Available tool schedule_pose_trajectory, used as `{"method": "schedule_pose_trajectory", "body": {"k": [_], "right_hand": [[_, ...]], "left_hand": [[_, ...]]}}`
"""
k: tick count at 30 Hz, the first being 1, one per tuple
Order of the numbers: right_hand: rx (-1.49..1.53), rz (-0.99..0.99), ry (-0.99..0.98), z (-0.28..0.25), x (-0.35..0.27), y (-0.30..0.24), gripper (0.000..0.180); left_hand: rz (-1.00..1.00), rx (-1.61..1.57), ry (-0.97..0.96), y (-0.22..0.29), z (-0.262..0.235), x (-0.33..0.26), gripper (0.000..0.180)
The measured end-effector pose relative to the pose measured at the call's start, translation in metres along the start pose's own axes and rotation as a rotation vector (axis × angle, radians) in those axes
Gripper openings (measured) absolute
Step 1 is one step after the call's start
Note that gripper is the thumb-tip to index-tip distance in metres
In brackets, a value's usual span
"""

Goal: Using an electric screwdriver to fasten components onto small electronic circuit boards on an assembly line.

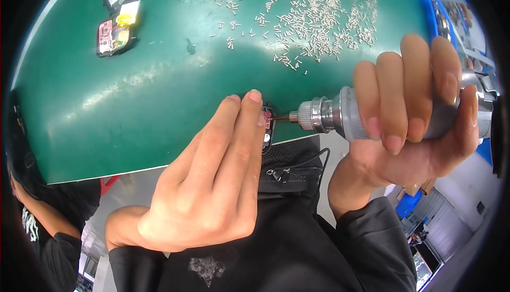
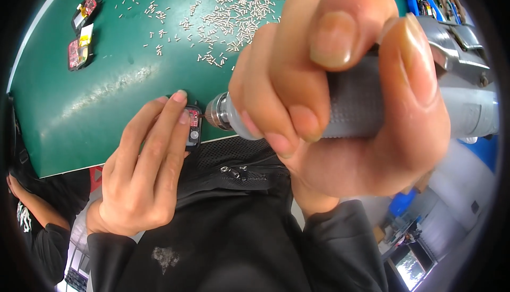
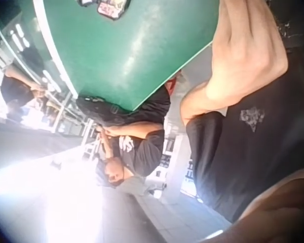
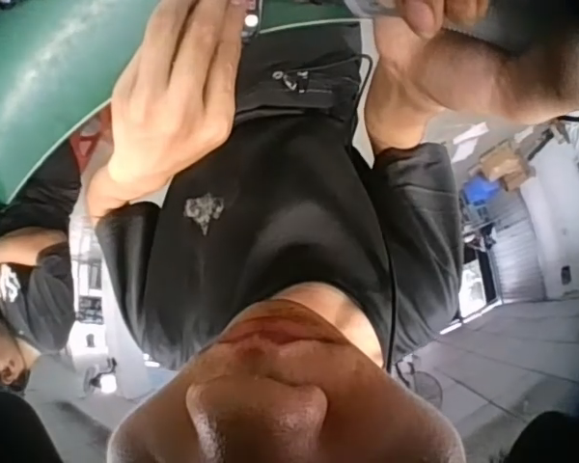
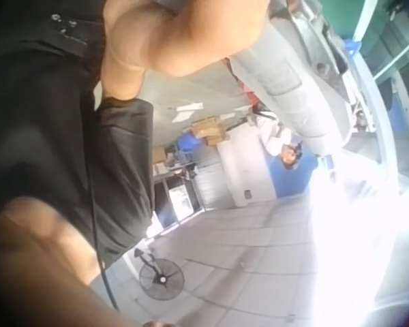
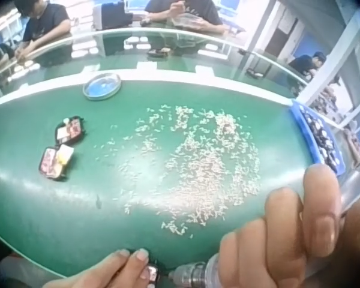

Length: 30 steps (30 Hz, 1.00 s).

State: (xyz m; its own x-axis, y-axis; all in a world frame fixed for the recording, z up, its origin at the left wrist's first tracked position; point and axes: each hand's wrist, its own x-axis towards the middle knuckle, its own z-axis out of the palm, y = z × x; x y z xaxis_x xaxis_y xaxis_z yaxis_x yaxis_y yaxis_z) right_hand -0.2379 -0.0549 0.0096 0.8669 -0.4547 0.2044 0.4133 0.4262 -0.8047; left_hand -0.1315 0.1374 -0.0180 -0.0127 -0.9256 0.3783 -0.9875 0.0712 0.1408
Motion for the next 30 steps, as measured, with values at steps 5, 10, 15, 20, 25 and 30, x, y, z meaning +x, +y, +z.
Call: {"method": "schedule_pose_trajectory", "body": {"k": [5, 10, 15, 20, 25, 30], "right_hand": [[-0.011, 0.049, -0.063, 0.003, 0.01, 0.002, 0.018], [0.017, 0.103, -0.121, -0.004, 0.016, -0.003, 0.017], [0.012, 0.131, -0.227, 0.006, 0.017, 0.0, 0.018], [0.0, 0.108, -0.278, 0.015, 0.016, 0.008, 0.02], [0.011, 0.142, -0.408, 0.012, 0.027, 0.007, 0.02], [-0.164, 0.145, -0.44, 0.02, 0.028, 0.003, 0.02]], "left_hand": [[0.002, -0.011, 0.018, -0.001, -0.002, -0.003, 0.035], [-0.018, -0.073, 0.075, -0.001, 0.004, -0.003, 0.034], [-0.006, -0.058, 0.098, -0.002, 0.004, -0.005, 0.032], [0.011, -0.021, 0.107, -0.002, 0.003, -0.005, 0.033], [-0.023, -0.103, 0.002, -0.001, -0.008, -0.007, 0.042], [-0.047, -0.119, -0.11, 0.003, -0.026, -0.002, 0.042]]}}
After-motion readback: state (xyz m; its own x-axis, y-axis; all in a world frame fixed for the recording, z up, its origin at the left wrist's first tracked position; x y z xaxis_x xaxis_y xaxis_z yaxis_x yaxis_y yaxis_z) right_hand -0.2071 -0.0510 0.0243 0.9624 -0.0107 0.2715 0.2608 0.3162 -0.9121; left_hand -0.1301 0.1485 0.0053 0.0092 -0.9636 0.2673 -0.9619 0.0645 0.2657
